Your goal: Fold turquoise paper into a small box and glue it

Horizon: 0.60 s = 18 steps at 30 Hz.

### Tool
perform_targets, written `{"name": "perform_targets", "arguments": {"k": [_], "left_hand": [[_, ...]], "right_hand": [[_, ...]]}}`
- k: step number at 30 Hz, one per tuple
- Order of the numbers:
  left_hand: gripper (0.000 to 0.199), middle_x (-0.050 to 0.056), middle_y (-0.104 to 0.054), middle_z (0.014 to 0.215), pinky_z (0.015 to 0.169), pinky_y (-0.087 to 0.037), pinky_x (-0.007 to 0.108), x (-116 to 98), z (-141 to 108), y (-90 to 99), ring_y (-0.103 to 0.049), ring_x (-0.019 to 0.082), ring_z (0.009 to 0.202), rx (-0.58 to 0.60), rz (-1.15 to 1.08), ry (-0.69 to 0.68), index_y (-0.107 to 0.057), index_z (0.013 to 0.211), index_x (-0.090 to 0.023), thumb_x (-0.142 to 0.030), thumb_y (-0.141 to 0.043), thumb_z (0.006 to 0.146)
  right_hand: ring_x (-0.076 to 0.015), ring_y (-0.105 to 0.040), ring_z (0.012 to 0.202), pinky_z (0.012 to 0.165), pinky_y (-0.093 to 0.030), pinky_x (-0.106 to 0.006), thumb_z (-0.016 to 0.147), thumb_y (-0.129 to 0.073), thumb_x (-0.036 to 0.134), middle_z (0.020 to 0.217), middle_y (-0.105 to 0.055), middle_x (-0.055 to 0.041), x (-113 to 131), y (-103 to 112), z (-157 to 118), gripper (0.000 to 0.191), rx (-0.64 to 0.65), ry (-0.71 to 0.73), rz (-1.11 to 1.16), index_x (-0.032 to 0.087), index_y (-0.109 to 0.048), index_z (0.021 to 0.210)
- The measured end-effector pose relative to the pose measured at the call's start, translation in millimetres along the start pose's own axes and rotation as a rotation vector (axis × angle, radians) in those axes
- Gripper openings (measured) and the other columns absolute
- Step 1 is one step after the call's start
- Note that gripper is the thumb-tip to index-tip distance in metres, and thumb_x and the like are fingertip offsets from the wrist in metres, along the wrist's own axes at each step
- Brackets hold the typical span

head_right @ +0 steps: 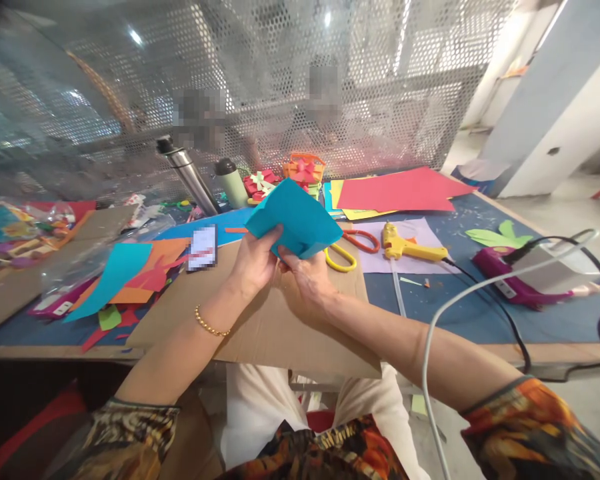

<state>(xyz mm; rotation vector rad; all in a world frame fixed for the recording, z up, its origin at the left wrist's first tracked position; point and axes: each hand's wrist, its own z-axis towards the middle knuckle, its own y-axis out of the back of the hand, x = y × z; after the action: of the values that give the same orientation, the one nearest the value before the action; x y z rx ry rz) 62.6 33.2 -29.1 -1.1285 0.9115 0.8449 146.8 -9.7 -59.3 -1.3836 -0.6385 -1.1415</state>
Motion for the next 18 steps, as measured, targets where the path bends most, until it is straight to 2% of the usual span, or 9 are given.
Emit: {"name": "perform_targets", "arguments": {"k": [3, 6, 10, 13, 15, 18], "left_hand": [[0.04, 0.005, -0.076, 0.083, 0.079, -0.059, 0.04, -3, 6, 6.0, -0.074, 0.029, 0.094, -0.003, 0.008, 0.005, -0.062, 0.082, -0.022, -0.037, -0.091, 0.059], [0.043, 0.005, -0.076, 0.081, 0.083, -0.059, 0.041, -8, 16, 16.0, -0.074, 0.03, 0.092, -0.014, 0.016, -0.011, -0.064, 0.082, -0.021, -0.035, -0.092, 0.053], [0.045, 0.006, -0.077, 0.082, 0.084, -0.059, 0.04, -8, 25, 24.0, -0.074, 0.03, 0.094, -0.073, -0.007, -0.031, -0.063, 0.083, -0.021, -0.033, -0.091, 0.049], [0.04, 0.008, -0.077, 0.084, 0.08, -0.059, 0.04, -3, 21, 19.3, -0.074, 0.03, 0.092, -0.12, -0.002, -0.008, -0.064, 0.084, -0.021, -0.036, -0.088, 0.057], [0.036, 0.008, -0.077, 0.086, 0.079, -0.059, 0.04, 0, 19, 14.9, -0.074, 0.03, 0.092, -0.147, 0.004, -0.016, -0.064, 0.086, -0.021, -0.04, -0.084, 0.063], [0.035, 0.007, -0.078, 0.089, 0.082, -0.059, 0.038, 0, 23, 16.3, -0.074, 0.027, 0.093, -0.193, -0.01, -0.068, -0.064, 0.089, -0.021, -0.036, -0.084, 0.065]], "right_hand": [[-0.0179, -0.055, 0.067, 0.067, -0.048, -0.037, 0.067, -0.082, 0.036, 0.068, -0.061, 0.0005, -1, 1, -4, 0.028, 0.071, -0.092, -0.037, 0.026, -0.057, 0.068], [-0.0168, -0.056, 0.068, 0.066, -0.049, -0.035, 0.064, -0.089, 0.039, 0.076, -0.066, 0.0003, -2, 3, -5, 0.034, 0.205, -0.184, 0.012, 0.025, -0.062, 0.078], [-0.0141, -0.056, 0.069, 0.068, -0.048, -0.033, 0.06, -0.094, 0.044, 0.078, -0.065, 0.0011, 1, 4, -3, 0.043, 0.28, -0.201, 0.01, 0.022, -0.065, 0.084], [-0.015, -0.057, 0.071, 0.07, -0.048, -0.033, 0.067, -0.09, 0.047, 0.077, -0.064, 0.0008, 2, 1, -1, 0.039, 0.283, -0.175, 0.03, 0.022, -0.063, 0.081], [-0.0157, -0.057, 0.07, 0.069, -0.048, -0.034, 0.069, -0.086, 0.041, 0.074, -0.063, 0.0002, 1, 0, -2, 0.031, 0.3, -0.164, 0.031, 0.023, -0.062, 0.078], [-0.0181, -0.062, 0.074, 0.07, -0.051, -0.035, 0.059, -0.081, 0.023, 0.079, -0.066, -0.0012, -2, 4, -2, 0.028, 0.313, -0.209, -0.028, 0.023, -0.063, 0.081]]}}
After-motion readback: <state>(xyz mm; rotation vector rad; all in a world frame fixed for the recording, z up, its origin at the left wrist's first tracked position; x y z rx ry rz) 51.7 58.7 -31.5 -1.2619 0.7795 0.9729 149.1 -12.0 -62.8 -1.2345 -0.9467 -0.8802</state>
